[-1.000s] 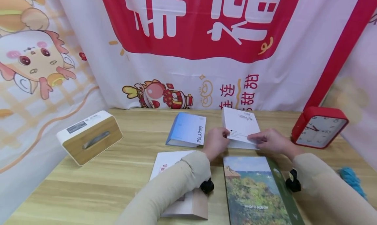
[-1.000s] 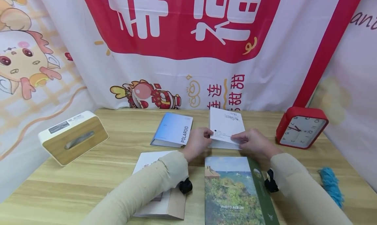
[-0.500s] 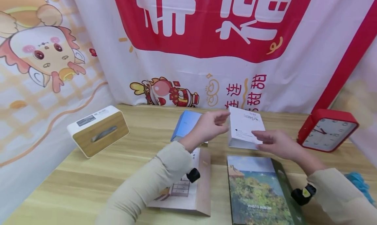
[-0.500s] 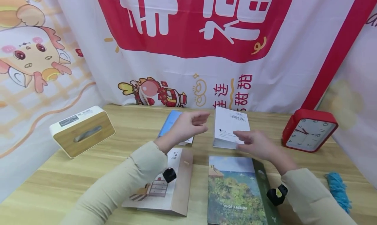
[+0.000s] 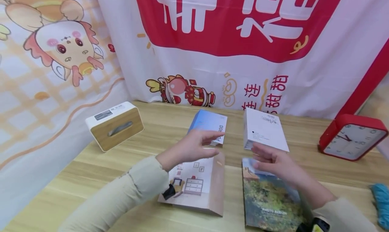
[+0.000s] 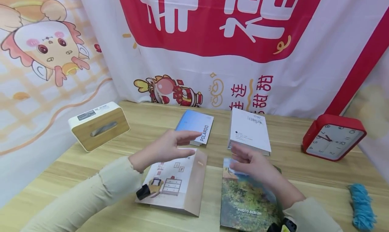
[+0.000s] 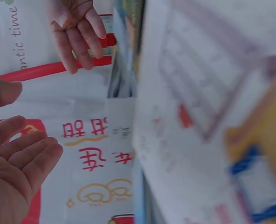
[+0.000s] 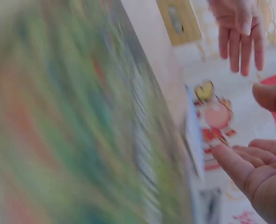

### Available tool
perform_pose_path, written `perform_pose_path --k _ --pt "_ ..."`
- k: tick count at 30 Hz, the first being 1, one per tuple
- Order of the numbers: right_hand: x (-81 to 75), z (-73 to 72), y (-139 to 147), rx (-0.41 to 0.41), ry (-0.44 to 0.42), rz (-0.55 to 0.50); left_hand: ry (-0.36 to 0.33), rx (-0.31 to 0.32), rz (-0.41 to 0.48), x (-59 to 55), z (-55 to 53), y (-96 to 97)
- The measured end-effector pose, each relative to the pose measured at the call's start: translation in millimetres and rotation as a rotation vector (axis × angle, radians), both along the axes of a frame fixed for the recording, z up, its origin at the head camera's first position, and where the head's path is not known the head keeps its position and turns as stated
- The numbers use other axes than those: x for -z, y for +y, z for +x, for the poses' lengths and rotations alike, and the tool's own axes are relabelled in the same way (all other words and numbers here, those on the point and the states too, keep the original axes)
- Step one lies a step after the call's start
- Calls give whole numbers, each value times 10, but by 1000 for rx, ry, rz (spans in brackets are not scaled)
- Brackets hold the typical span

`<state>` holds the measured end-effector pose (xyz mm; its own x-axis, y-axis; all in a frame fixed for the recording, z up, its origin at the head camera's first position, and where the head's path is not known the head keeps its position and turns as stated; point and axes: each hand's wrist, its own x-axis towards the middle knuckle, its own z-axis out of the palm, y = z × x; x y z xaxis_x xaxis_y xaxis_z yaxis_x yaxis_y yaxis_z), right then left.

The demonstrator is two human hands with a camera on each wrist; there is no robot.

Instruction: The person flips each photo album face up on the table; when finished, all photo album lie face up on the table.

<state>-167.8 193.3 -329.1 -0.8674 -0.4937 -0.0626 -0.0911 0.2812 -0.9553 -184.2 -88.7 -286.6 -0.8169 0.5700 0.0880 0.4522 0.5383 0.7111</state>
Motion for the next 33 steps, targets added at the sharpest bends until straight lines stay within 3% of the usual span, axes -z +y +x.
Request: perform_pose_path --k 4,8,14,20,28,33 --pt "125 113 -139 -27 -86 -75 5 4 -67 188 140 -130" --pt "251 225 -314 -18 -163 -114 59 54 -172 370 307 -225" --pt "362 339 -483 -7 -150 -151 118 136 -313 543 520 -254" --pt "383 375 -566 -55 -62 -44 206 159 -465 546 632 -231" --pt "409 372 -616 -121 3 18 364 225 -624 491 650 -144" --pt "410 376 -629 -117 15 20 497 267 -632 504 648 -106"
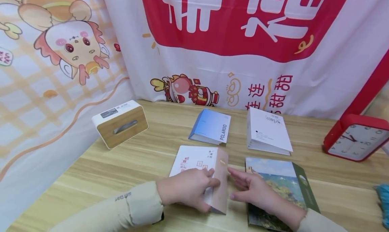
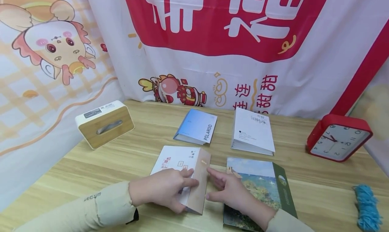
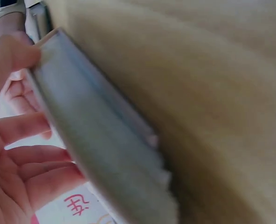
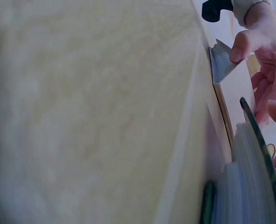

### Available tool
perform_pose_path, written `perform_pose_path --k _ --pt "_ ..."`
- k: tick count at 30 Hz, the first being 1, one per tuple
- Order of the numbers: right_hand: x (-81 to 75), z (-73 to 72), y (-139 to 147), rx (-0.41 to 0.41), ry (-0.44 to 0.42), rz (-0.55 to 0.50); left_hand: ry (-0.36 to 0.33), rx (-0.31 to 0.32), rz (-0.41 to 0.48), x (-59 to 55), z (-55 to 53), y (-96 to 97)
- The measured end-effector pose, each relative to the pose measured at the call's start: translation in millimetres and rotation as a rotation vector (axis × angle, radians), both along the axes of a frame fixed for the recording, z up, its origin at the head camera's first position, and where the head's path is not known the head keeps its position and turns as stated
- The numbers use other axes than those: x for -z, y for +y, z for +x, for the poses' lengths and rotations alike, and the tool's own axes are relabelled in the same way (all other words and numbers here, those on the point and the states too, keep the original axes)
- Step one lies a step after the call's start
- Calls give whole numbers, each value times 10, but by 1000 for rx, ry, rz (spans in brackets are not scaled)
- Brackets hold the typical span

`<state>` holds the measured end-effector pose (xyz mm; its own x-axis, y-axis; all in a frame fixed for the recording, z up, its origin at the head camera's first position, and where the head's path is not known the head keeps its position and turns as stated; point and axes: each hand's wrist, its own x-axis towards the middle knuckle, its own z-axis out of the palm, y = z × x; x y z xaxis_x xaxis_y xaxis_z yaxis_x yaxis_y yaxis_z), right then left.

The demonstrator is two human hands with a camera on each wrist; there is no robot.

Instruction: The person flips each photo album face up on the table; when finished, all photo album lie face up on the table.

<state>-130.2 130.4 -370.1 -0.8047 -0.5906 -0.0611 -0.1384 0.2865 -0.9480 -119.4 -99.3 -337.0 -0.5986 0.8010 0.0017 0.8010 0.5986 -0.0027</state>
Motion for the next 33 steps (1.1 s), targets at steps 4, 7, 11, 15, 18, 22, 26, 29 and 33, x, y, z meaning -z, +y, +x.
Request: perform_pose_path --k 4,7,11,15,18,22,26,29,33 --pt "17 8 -21 -3 -3 -8 45 48 55 45 -6 -7" --pt "18 11 -33 -11 -22 -25 38 54 91 62 -17 -11" --pt "21 14 -46 -16 -52 -27 13 29 158 58 -19 -21" --pt "23 16 -52 -35 -51 -22 -11 -21 260 43 -17 -42" --pt "14 32 -57 -54 -63 -26 -39 -51 319 41 -14 -56" --pt "-5 44 -56 -59 -46 -8 -67 -96 377 30 -5 -65" --pt "-11 45 -76 -50 16 7 -69 -176 432 7 5 -75" --pt "-34 51 -109 -22 63 1 -65 -206 464 -16 3 -82" --pt "-75 66 -144 23 126 -6 -81 -210 513 -46 7 -86"
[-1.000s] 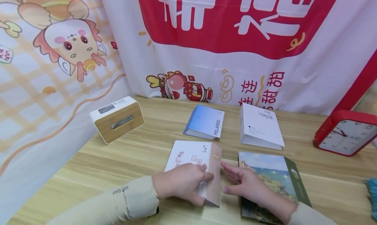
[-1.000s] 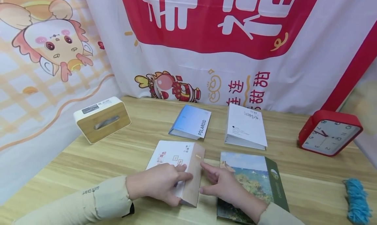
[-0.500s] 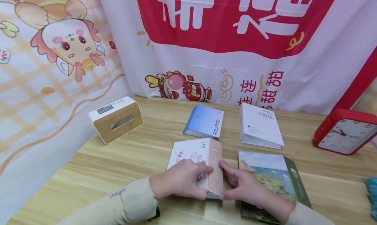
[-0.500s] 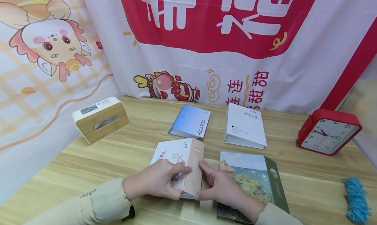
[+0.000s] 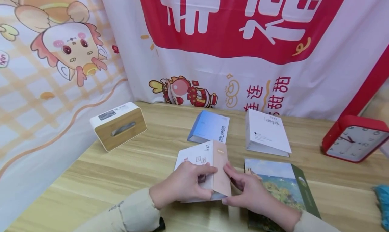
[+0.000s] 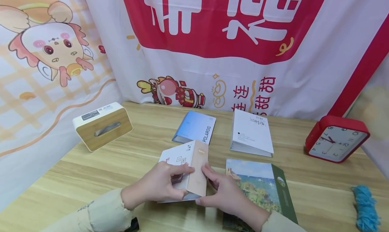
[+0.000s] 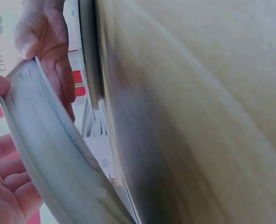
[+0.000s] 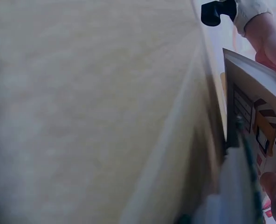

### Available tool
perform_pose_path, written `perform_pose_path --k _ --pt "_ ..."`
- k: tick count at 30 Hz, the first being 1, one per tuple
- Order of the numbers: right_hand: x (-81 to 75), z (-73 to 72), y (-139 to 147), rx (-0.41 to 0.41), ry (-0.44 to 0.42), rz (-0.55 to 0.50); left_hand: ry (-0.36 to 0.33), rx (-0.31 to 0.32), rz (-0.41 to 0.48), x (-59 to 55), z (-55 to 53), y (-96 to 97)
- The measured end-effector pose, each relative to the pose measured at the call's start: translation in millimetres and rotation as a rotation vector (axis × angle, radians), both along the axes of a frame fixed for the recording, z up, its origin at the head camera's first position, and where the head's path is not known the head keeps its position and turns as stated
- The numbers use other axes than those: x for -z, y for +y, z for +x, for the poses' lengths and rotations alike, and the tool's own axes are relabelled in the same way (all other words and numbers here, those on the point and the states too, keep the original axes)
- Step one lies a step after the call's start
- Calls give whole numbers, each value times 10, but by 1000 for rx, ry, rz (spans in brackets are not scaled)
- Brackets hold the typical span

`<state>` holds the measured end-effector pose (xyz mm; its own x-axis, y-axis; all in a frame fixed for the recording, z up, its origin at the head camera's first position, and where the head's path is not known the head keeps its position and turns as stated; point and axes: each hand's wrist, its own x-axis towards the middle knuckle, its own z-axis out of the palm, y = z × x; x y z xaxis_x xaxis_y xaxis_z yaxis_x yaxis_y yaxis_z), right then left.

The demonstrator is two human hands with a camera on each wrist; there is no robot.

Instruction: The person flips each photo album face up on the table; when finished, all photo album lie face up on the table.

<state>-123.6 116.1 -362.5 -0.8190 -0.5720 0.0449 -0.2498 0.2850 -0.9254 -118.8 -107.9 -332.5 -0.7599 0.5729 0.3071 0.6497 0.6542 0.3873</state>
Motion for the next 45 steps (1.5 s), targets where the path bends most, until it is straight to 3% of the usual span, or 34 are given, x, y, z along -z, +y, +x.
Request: perform_pose_path --k 7,13,17,20,23,28,34,37,40,45 --pt "-53 16 -51 71 141 -67 -41 -24 202 -2 30 -3" --pt "-95 2 -104 105 353 -190 -146 -26 412 20 57 -23" --pt "-143 3 -149 111 454 -218 -131 5 526 60 73 -56" --pt "-183 13 -184 119 537 -202 -91 55 626 106 82 -80" --pt "-211 25 -217 140 613 -166 -100 85 727 153 97 -90" --pt "-245 39 -278 175 676 -117 -182 130 906 223 124 -95" --pt "-266 10 -354 175 714 -151 -239 187 1093 325 138 -100" --pt "-248 -15 -375 169 737 -161 -255 235 1127 355 128 -124" --pt "-240 -33 -389 171 750 -143 -282 234 1103 339 116 -170" --pt "-264 -40 -406 173 717 -95 -302 156 928 214 89 -273"
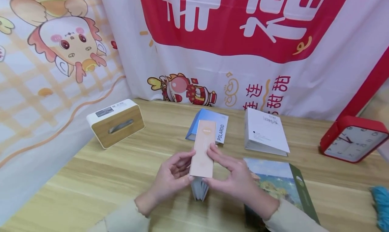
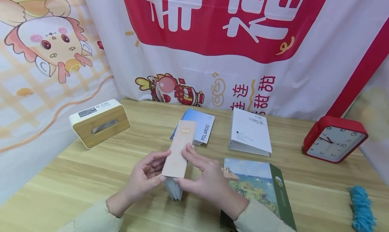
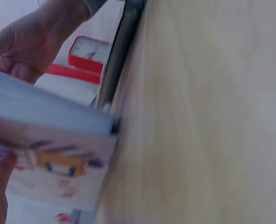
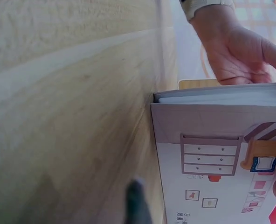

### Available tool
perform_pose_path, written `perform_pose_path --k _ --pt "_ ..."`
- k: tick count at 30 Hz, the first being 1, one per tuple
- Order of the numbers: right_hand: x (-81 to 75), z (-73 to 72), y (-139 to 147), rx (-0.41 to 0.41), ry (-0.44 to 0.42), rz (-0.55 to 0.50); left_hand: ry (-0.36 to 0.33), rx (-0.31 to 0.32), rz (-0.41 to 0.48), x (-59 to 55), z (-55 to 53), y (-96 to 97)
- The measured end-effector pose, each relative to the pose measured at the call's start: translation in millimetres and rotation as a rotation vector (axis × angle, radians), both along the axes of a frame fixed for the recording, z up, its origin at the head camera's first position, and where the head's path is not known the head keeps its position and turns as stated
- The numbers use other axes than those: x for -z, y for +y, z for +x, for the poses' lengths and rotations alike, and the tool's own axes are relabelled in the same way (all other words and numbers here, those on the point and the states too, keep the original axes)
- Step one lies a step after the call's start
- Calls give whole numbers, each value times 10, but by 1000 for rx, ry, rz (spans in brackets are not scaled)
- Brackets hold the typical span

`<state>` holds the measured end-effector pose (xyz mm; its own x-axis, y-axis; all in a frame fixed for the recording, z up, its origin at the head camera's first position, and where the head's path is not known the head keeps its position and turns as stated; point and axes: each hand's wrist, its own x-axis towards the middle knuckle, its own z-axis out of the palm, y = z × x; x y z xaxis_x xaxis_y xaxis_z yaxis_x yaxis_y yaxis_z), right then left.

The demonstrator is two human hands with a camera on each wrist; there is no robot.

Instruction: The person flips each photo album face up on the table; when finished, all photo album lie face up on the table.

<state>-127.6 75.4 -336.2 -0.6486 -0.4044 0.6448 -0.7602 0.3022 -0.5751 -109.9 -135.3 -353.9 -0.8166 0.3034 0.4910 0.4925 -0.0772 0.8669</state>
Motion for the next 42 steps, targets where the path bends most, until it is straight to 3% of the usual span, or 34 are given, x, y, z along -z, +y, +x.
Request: perform_pose_path --k 4,7,12,13,15,20,24,28,35,42 --pt "-16 3 -4 14 -16 12 81 -76 -258 -141 -17 -72" --pt "-17 6 -7 15 -27 17 261 -156 -421 -193 -21 -104" --pt "43 20 -26 -2 -45 10 670 -190 -473 -241 -53 -106" --pt "59 24 -30 -6 -46 8 730 -181 -466 -258 -58 -98" --pt "83 29 -41 -15 -48 1 787 -174 -479 -301 -52 -82" --pt "104 37 -72 -44 -105 -18 825 -172 -557 -393 -51 -86" --pt "157 55 -113 -145 -221 -80 838 -156 -576 -417 -63 -113" --pt "223 56 -161 -223 -278 -140 834 -136 -585 -432 -82 -122" --pt "279 35 -210 -261 -377 -206 875 -127 -669 -496 -107 -89" --pt "315 20 -209 -252 -462 -195 862 -144 -793 -593 -105 -71"
